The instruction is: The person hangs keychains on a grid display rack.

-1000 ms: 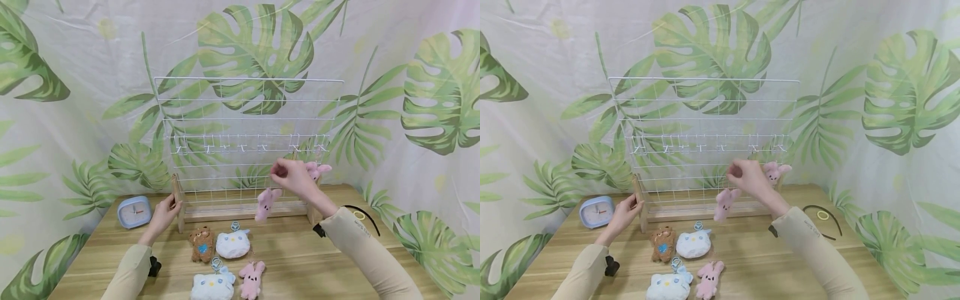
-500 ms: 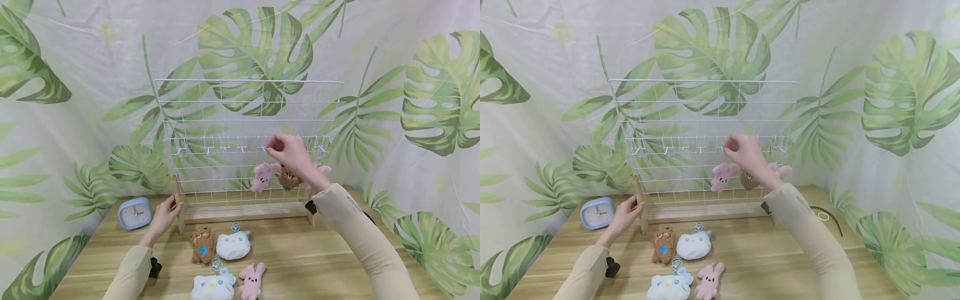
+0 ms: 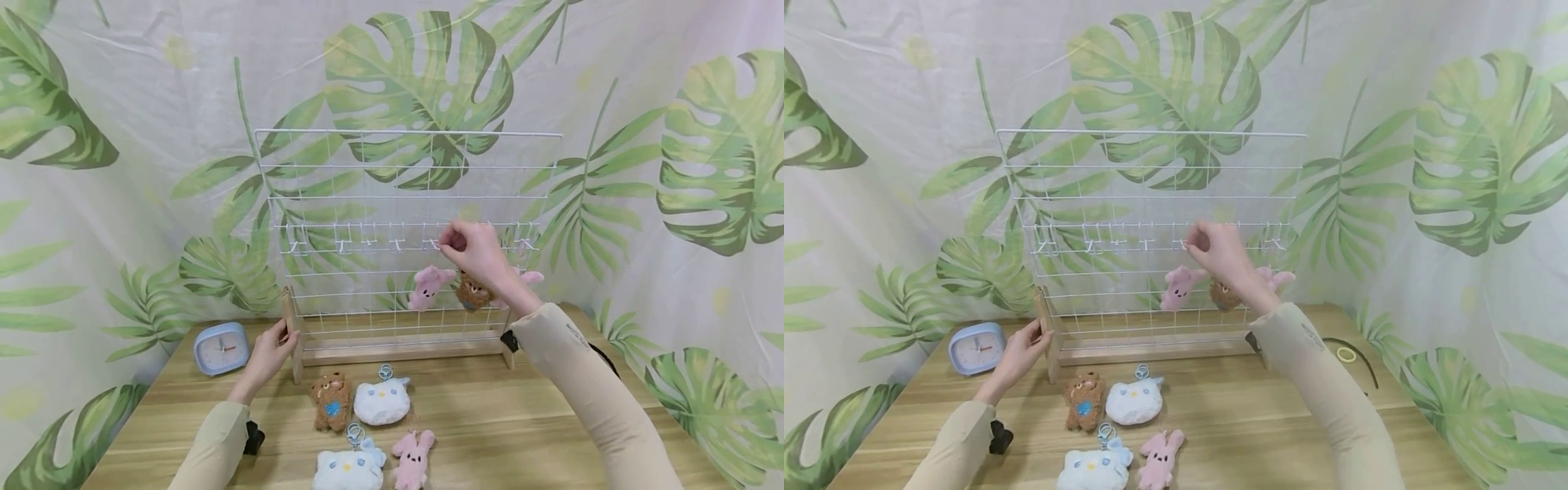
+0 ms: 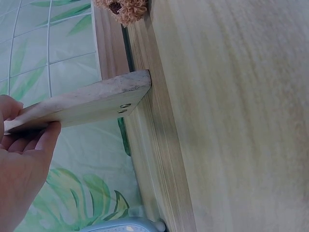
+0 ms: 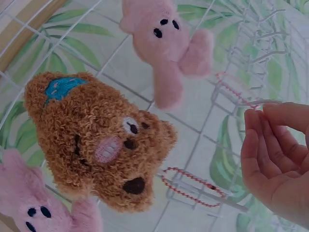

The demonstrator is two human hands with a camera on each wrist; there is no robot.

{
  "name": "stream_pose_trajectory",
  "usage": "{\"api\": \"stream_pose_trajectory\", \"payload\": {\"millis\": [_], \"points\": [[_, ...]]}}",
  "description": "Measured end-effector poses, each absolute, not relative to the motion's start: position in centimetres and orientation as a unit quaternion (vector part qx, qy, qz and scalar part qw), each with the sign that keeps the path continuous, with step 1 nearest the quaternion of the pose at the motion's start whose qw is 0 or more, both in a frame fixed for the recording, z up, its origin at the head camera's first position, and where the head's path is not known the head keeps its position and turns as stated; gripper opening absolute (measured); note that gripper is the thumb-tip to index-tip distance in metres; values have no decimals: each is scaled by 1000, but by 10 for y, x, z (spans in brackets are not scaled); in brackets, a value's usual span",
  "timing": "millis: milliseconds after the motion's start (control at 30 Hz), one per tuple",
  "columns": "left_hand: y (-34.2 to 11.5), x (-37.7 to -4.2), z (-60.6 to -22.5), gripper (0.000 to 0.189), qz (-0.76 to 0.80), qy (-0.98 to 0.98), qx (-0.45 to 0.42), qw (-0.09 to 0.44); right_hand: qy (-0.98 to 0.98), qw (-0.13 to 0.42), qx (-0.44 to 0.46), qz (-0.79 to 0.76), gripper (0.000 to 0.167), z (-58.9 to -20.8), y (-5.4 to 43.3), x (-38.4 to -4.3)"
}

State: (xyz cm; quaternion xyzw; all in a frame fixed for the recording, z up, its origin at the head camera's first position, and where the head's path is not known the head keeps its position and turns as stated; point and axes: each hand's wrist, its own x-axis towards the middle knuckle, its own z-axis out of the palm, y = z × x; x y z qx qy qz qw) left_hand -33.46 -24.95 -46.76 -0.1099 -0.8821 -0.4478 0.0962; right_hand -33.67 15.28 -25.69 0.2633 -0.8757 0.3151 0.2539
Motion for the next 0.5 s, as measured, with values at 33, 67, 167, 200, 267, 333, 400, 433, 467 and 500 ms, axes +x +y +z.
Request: {"api": "stream_pose_trajectory", "payload": {"millis": [33, 67, 167, 200, 267, 333, 400, 433, 467, 500], "points": [[-250, -335, -468, 51, -448, -882, -110, 96, -876, 257, 264, 312, 5, -257, 153, -333], [-250, -336, -468, 51, -449, -881, -110, 97, -875, 259, 264, 311, 5, -257, 154, -329], [-250, -336, -469, 49, -449, -881, -111, 99, -875, 260, 267, 310, 4, -260, 155, -316], [-250, -337, -469, 49, -450, -881, -111, 98, -873, 258, 271, 312, 4, -263, 155, -312], [-250, -336, -469, 46, -449, -881, -110, 99, -873, 245, 281, 315, 3, -271, 153, -303], [-250, -336, -469, 45, -447, -882, -111, 101, -872, 230, 300, 312, 4, -282, 150, -297], [-250, -336, -469, 44, -447, -882, -110, 103, -875, 208, 314, 305, 7, -297, 146, -293], [-250, -336, -469, 44, -447, -882, -111, 103, -876, 194, 320, 302, 7, -306, 143, -293], [-251, -336, -469, 45, -447, -881, -111, 104, -877, 182, 328, 299, 8, -316, 141, -293], [-251, -336, -469, 46, -448, -881, -113, 104, -879, 167, 335, 296, 7, -326, 138, -293]]}}
